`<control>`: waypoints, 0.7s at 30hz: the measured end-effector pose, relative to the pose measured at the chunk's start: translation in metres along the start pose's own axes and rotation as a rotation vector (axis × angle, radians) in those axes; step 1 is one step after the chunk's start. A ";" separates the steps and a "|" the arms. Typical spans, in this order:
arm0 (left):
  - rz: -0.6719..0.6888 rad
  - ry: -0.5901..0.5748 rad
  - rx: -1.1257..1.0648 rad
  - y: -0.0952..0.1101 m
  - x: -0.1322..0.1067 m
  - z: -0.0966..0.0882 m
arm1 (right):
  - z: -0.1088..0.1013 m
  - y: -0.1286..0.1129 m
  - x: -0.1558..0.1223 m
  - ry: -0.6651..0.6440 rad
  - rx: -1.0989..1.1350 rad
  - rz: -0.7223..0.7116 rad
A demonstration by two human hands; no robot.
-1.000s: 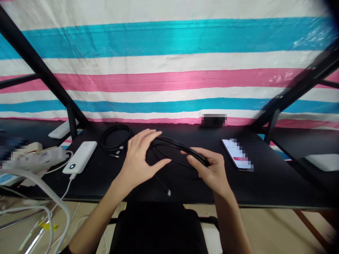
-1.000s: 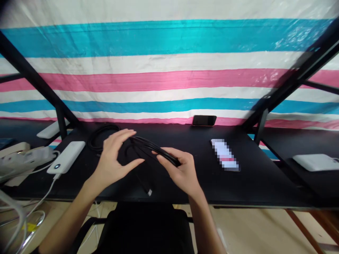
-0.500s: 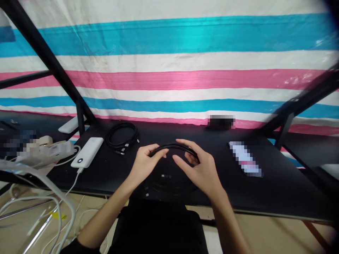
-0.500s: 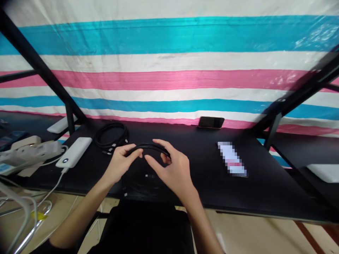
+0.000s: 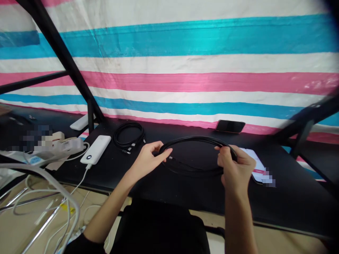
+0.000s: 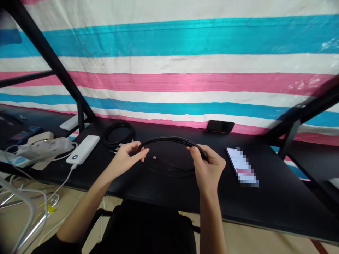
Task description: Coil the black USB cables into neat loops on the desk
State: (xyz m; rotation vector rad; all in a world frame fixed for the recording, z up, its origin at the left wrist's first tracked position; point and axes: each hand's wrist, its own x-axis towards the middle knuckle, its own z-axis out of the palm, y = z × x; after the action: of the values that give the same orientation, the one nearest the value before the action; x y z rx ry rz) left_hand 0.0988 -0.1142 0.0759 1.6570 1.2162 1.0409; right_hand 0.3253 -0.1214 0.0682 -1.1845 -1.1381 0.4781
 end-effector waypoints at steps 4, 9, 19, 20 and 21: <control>0.009 0.312 -0.171 -0.025 -0.007 0.027 | 0.010 0.001 -0.011 0.175 0.049 -0.033; -0.437 0.212 -0.834 -0.044 -0.011 0.058 | 0.035 -0.007 -0.035 0.096 0.404 0.084; -0.360 0.079 -0.895 -0.039 -0.019 0.030 | 0.025 0.030 -0.039 -0.382 0.420 0.529; -0.382 0.070 -0.876 -0.040 -0.021 0.028 | 0.021 0.032 -0.039 -0.416 0.373 0.539; -0.404 0.057 -0.861 -0.041 -0.023 0.026 | 0.016 0.033 -0.039 -0.448 0.327 0.545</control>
State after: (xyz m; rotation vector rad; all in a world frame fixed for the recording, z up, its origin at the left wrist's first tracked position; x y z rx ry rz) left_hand 0.1060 -0.1316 0.0255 0.6910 0.8828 1.1261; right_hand 0.3032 -0.1327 0.0202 -1.1164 -1.0420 1.3490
